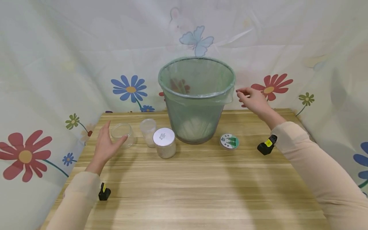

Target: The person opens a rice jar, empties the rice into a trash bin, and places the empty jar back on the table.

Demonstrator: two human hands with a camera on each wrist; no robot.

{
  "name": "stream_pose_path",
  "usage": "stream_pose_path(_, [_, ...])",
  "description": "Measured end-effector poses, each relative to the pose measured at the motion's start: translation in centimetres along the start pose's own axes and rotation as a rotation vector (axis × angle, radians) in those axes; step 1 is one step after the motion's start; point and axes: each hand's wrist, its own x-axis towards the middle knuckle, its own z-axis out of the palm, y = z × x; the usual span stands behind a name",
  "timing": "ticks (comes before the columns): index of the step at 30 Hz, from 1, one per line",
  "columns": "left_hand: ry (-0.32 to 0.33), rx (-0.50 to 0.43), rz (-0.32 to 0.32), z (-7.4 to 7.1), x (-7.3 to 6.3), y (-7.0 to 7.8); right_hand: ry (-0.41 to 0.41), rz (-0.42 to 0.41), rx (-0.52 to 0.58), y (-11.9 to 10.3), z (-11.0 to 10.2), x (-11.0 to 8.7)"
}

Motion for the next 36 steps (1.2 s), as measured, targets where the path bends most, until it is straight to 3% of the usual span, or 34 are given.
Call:
stream_pose_path(13, [-0.025,-0.071,0.115,0.9,0.2,2.8,-0.023,-0.024,-0.038,1.8,0.9,-1.0])
stream_pose_path(21, [-0.040,-0.137,0.132,2.2,0.2,3.6,-0.064,-0.061,-0.039,1.8,1.2,-2.0])
stream_pose_path(28, [-0.053,-0.216,0.196,3.8,0.6,3.7,-0.076,-0.103,-0.040,1.5,1.6,-2.6])
stream_pose_path(36, [-0.095,-0.280,0.143,5.8,1.0,3.1,-0.058,-0.149,-0.068,1.5,2.0,-2.7])
